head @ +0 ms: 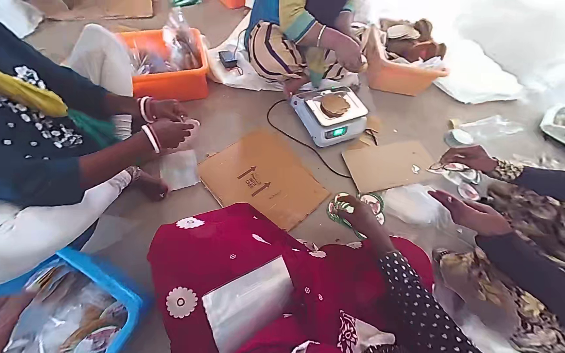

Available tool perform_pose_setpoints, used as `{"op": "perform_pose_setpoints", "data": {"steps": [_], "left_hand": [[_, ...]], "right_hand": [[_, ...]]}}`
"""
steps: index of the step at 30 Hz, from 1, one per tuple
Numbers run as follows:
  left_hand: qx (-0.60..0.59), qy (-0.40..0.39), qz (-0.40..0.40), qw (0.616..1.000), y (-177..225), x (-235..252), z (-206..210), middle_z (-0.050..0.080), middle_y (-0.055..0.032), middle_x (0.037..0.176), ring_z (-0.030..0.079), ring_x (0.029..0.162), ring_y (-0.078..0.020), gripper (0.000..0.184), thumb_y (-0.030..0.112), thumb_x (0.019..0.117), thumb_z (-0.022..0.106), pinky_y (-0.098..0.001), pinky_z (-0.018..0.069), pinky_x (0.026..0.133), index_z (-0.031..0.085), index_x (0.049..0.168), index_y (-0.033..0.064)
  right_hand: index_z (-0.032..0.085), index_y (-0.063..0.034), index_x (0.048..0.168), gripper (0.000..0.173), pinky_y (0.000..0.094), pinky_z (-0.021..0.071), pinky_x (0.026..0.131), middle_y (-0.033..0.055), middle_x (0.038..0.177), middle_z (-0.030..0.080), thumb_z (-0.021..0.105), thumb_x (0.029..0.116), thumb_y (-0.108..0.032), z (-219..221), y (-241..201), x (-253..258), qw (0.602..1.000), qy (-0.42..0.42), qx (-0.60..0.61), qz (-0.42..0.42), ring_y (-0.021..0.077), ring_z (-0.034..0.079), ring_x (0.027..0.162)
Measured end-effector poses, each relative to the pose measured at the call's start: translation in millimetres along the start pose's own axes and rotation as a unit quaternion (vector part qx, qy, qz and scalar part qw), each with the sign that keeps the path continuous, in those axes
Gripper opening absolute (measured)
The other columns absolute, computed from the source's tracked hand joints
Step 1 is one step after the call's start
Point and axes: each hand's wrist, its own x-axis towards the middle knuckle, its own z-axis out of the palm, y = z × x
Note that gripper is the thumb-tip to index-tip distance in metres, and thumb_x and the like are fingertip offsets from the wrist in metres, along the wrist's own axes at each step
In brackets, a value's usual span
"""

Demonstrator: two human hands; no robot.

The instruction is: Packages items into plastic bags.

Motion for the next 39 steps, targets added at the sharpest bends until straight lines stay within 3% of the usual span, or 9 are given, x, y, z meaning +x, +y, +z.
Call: {"op": "perform_pose_setpoints", "data": {"steps": [5, 9, 12, 15, 18, 26, 30, 33, 39], "left_hand": [[-0.136, -0.096, 0.282, 0.945, 201.4, -34.8, 63.0, 0.070, -0.0106, 0.088, 0.067, 0.080, -0.0162, 0.035, 0.035, 0.0932, 0.069, -0.0391, 0.0573, 0.074, 0.070, 0.097, -0.0003], [-0.025, -0.308, 0.351, 0.884, 276.8, -83.2, 128.2, 0.069, -0.0138, 0.099, 0.065, 0.100, -0.0325, 0.064, 0.053, 0.0754, 0.084, -0.0541, 0.0526, 0.091, 0.068, 0.112, 0.0026], [-0.033, -0.263, 0.352, 0.898, 277.0, -106.2, 162.6, 0.068, -0.0153, 0.093, 0.063, 0.099, -0.0382, 0.052, 0.041, 0.0726, 0.088, -0.0567, 0.0493, 0.089, 0.068, 0.100, 0.0007], [-0.189, -0.163, 0.331, 0.910, 253.5, -113.6, 185.5, 0.065, -0.0035, 0.079, 0.063, 0.078, -0.0161, 0.020, 0.020, 0.0786, 0.082, -0.0352, 0.0537, 0.074, 0.068, 0.077, 0.0066], [-0.271, -0.101, 0.341, 0.894, 233.7, -117.7, 195.3, 0.067, 0.0010, 0.080, 0.063, 0.076, -0.0042, 0.012, 0.018, 0.0856, 0.075, -0.0192, 0.0536, 0.072, 0.071, 0.082, 0.0070], [-0.281, -0.010, 0.391, 0.876, 221.5, -121.9, 190.2, 0.071, -0.0050, 0.102, 0.063, 0.108, -0.0122, 0.024, 0.017, 0.1017, 0.057, -0.0261, 0.0500, 0.099, 0.077, 0.094, 0.0066], [-0.325, -0.018, 0.389, 0.862, 226.1, -124.7, 169.0, 0.067, -0.0017, 0.112, 0.058, 0.119, -0.0119, 0.027, 0.026, 0.1058, 0.054, -0.0276, 0.0467, 0.106, 0.075, 0.096, 0.0125], [-0.393, -0.044, 0.358, 0.845, 239.2, -127.6, 144.9, 0.070, 0.0025, 0.107, 0.063, 0.108, -0.0084, 0.026, 0.027, 0.1057, 0.055, -0.0256, 0.0534, 0.096, 0.074, 0.094, 0.0123], [-0.474, -0.110, 0.327, 0.810, 243.5, -114.2, 105.1, 0.072, 0.0045, 0.102, 0.069, 0.094, -0.0084, 0.015, 0.021, 0.1029, 0.059, -0.0260, 0.0583, 0.085, 0.073, 0.102, 0.0163]], "right_hand": [[0.067, -0.0005, 0.128, 0.039, 0.0643, 0.0476, 0.100, 0.0256, 0.124, 0.067, 0.073, 0.0956, -0.021, 28.3, 15.2, 6.6, 0.999, -0.037, 0.004, -0.026, 0.0438, 0.064, 0.116], [0.068, 0.0014, 0.123, 0.035, 0.0657, 0.0486, 0.097, 0.0260, 0.118, 0.068, 0.073, 0.0950, -0.019, 30.4, 23.3, 6.3, 0.998, -0.049, -0.024, -0.026, 0.0440, 0.066, 0.110], [0.069, 0.0024, 0.121, 0.032, 0.0658, 0.0492, 0.095, 0.0260, 0.115, 0.069, 0.073, 0.0949, -0.016, 30.4, 23.5, 3.4, 0.998, -0.027, -0.004, -0.048, 0.0444, 0.067, 0.108], [0.068, 0.0019, 0.122, 0.033, 0.0644, 0.0495, 0.097, 0.0258, 0.116, 0.069, 0.074, 0.0943, -0.015, 31.6, 22.1, 5.3, 0.998, -0.022, 0.011, -0.060, 0.0437, 0.066, 0.109], [0.068, 0.0025, 0.123, 0.033, 0.0655, 0.0485, 0.097, 0.0268, 0.116, 0.069, 0.074, 0.0934, -0.012, 33.1, 19.3, 7.7, 0.998, -0.018, 0.010, -0.065, 0.0454, 0.066, 0.111], [0.068, -0.0015, 0.123, 0.035, 0.0640, 0.0494, 0.096, 0.0255, 0.121, 0.066, 0.075, 0.0943, -0.020, 27.8, -4.9, -12.9, 0.994, 0.064, 0.026, -0.088, 0.0449, 0.063, 0.114], [0.068, -0.0085, 0.130, 0.042, 0.0464, 0.0537, 0.101, 0.0076, 0.131, 0.069, 0.060, 0.1010, -0.037, 19.3, -89.6, -78.5, 0.943, 0.024, 0.202, -0.265, 0.0213, 0.066, 0.119], [0.065, -0.0021, 0.132, 0.049, 0.0371, 0.0531, 0.103, 0.0092, 0.127, 0.070, 0.074, 0.0927, -0.030, 41.3, -150.0, -127.5, 0.872, -0.105, 0.314, -0.360, 0.0149, 0.065, 0.119], [0.073, -0.0014, 0.097, 0.007, 0.0277, 0.0616, 0.081, 0.0009, 0.090, 0.075, 0.066, 0.0954, -0.001, 38.8, -170.8, -125.0, 0.762, -0.035, 0.621, -0.182, 0.0087, 0.072, 0.083]]}}
